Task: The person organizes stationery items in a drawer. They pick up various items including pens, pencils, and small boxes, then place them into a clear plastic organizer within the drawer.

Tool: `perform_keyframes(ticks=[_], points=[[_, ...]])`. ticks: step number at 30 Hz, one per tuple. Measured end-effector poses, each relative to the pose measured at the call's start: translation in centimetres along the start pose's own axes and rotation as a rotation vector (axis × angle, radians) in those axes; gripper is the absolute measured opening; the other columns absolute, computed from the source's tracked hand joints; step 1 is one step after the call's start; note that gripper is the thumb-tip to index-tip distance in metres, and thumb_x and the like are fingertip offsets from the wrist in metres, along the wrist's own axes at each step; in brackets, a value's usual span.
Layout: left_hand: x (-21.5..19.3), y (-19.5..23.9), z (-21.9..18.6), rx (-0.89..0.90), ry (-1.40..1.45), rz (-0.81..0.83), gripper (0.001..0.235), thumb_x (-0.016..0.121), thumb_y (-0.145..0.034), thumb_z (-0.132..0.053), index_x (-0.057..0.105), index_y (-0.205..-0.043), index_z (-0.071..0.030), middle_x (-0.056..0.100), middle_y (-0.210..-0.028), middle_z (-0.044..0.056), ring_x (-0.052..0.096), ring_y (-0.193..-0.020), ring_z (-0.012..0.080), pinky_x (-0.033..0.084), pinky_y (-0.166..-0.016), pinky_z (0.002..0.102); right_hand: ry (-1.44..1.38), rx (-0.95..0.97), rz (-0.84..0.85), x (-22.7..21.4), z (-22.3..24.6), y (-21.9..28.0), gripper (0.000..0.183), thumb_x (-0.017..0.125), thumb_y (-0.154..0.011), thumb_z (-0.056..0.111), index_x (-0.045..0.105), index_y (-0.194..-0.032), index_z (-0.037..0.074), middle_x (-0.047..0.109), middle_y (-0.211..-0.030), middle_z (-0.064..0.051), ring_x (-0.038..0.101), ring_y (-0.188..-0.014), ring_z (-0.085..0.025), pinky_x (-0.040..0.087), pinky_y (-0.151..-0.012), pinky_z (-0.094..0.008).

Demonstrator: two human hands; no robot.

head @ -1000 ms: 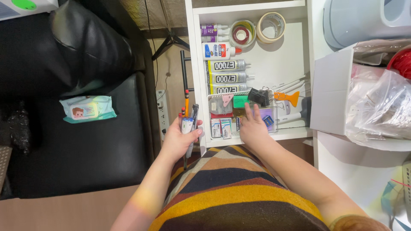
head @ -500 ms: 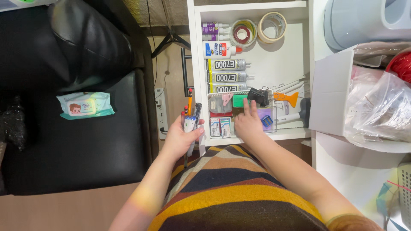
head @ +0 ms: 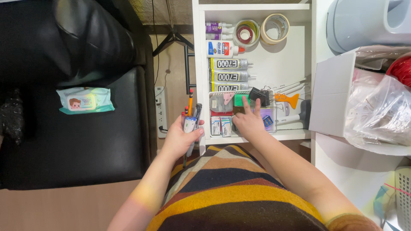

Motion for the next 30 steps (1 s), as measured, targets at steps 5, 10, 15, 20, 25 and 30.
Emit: perform_keyframes(ticks=[5, 10, 15, 20, 25, 30], points=[[-0.2, 0.2, 0.5, 0.000, 0.001, 0.002, 0.043, 0.075, -0.070, -0.004, 0.052, -0.107, 0.000, 0.069, -0.101, 0.013, 0.065, -0.081, 0.0142, 0.058, -0.061, 0.023, 0.021, 0.010, -0.044, 0.6, 0.0, -0.5, 0.010, 0.052, -0.081, 0.017, 0.062, -0.085, 0.019, 0.065, -0.087, -0.003, 0.025, -0.138, -0.039, 0.001, -0.103, -0.072], [-0.3, 0.5, 0.3, -0.011, -0.036, -0.012, 0.043, 0.076, -0.070, -0.004, 0.053, -0.107, 0.000, 0.069, -0.101, 0.013, 0.067, -0.081, 0.0167, 0.058, -0.062, 0.025, 0.085, 0.029, -0.004, 0.0, 0.5, -0.6, 0.015, 0.051, -0.082, 0.018, 0.066, -0.084, 0.019, 0.067, -0.088, -0.005, 0.025, -0.137, -0.039, -0.001, -0.104, -0.069], [-0.7, 0.7, 1.2, 0.001, 0.012, -0.020, 0.045, 0.076, -0.070, -0.004, 0.052, -0.108, 0.000, 0.069, -0.101, 0.012, 0.066, -0.080, 0.0138, 0.057, -0.061, 0.022, 0.162, 0.047, 0.358, -0.6, 0.4, -0.4, 0.026, 0.045, -0.087, 0.018, 0.068, -0.100, 0.016, 0.063, -0.111, -0.007, 0.010, -0.141, -0.040, -0.007, -0.105, -0.067], [-0.7, 0.9, 1.4, 0.000, 0.009, -0.025, 0.045, 0.076, -0.070, -0.003, 0.052, -0.108, 0.000, 0.069, -0.101, 0.013, 0.066, -0.079, 0.0151, 0.058, -0.061, 0.024, 0.113, 0.029, 0.383, -3.4, 0.9, -0.1, 0.023, 0.048, -0.086, 0.021, 0.069, -0.095, 0.017, 0.057, -0.116, -0.006, 0.014, -0.139, -0.041, 0.001, -0.108, -0.065], [-0.7, 0.9, 1.3, 0.016, 0.022, -0.026, 0.046, 0.075, -0.069, -0.002, 0.052, -0.108, 0.001, 0.069, -0.101, 0.013, 0.066, -0.078, 0.0140, 0.058, -0.060, 0.023, -0.237, -0.020, -0.137, 2.0, -3.8, 1.4, 0.016, 0.063, -0.075, 0.041, 0.069, -0.083, 0.027, 0.067, -0.100, 0.006, 0.042, -0.129, -0.026, 0.032, -0.106, -0.055], [-0.8, 0.1, 2.1, 0.020, 0.009, -0.019, 0.045, 0.076, -0.070, -0.002, 0.052, -0.108, 0.001, 0.069, -0.100, 0.015, 0.066, -0.077, 0.0165, 0.058, -0.059, 0.024, -0.541, 0.734, -0.092, 0.2, -10.5, 6.1, 0.046, 0.060, -0.087, 0.034, 0.056, -0.127, 0.014, 0.064, -0.108, -0.012, 0.063, -0.096, -0.029, 0.048, -0.085, -0.042]])
Point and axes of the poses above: each hand's wrist, its own y-axis away from the middle knuckle, its own x-axis out of the palm, z = x × y, the point moved 3 cm from there along -y, towards the middle knuckle
